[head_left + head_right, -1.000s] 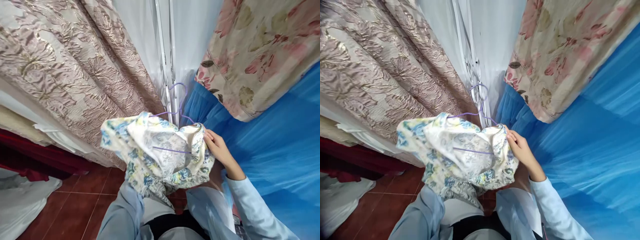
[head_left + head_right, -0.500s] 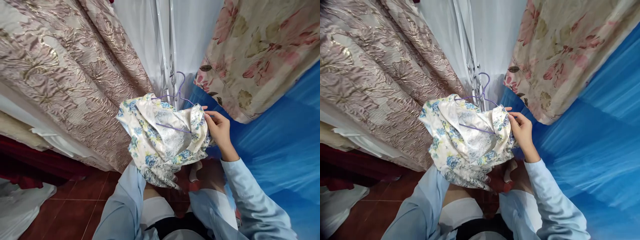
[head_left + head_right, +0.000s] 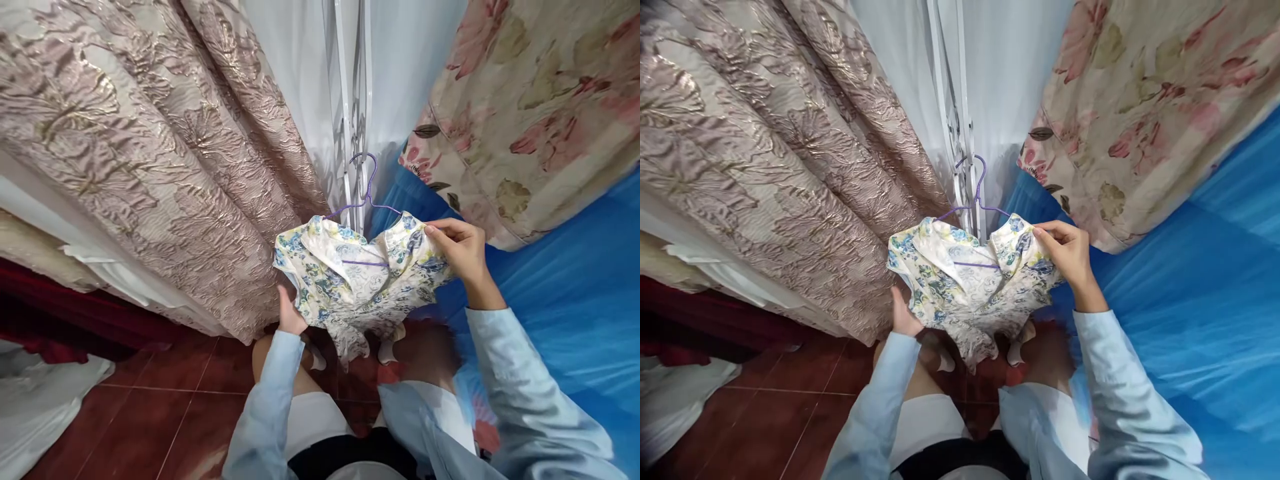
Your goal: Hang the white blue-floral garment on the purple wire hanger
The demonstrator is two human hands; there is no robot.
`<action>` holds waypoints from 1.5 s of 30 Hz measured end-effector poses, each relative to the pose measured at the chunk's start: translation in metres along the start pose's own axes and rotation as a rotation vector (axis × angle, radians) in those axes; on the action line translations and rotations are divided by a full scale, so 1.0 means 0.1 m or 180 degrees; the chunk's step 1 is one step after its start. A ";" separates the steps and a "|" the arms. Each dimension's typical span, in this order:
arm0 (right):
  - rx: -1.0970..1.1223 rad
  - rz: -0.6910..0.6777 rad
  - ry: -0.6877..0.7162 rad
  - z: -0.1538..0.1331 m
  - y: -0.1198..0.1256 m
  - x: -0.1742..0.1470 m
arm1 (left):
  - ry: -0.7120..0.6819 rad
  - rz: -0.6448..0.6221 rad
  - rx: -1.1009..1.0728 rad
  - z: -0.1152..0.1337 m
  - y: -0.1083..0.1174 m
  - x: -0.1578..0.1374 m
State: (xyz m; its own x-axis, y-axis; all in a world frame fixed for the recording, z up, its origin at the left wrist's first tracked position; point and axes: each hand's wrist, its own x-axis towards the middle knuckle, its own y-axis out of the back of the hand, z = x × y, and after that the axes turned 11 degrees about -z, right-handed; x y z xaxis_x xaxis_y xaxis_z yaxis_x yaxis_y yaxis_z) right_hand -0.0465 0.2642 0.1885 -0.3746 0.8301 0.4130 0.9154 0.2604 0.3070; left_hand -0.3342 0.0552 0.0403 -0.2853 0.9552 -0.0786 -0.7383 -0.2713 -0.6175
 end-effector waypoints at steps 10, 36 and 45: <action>0.0193 -0.0107 0.0023 0.12 -0.16 0.20 | -0.0461 0.1096 0.0591 0.05 -0.11 -0.03; 0.0193 -0.0630 -0.1565 1.05 -2.15 -1.59 | -0.1266 0.1529 0.2485 -0.56 0.02 -0.28; 0.0610 -0.0544 -0.1680 1.01 -2.24 -1.72 | -0.1695 0.1906 0.2366 -0.65 0.06 -0.28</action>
State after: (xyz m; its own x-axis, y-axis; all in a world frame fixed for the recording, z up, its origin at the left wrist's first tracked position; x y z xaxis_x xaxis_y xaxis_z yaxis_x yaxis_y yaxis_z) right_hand -0.1720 0.1131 -0.0376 -0.4401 0.8890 -0.1267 0.8772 0.4558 0.1508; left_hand -0.2910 0.0350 -0.0127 -0.8168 0.5197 0.2504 -0.5254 -0.8494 0.0491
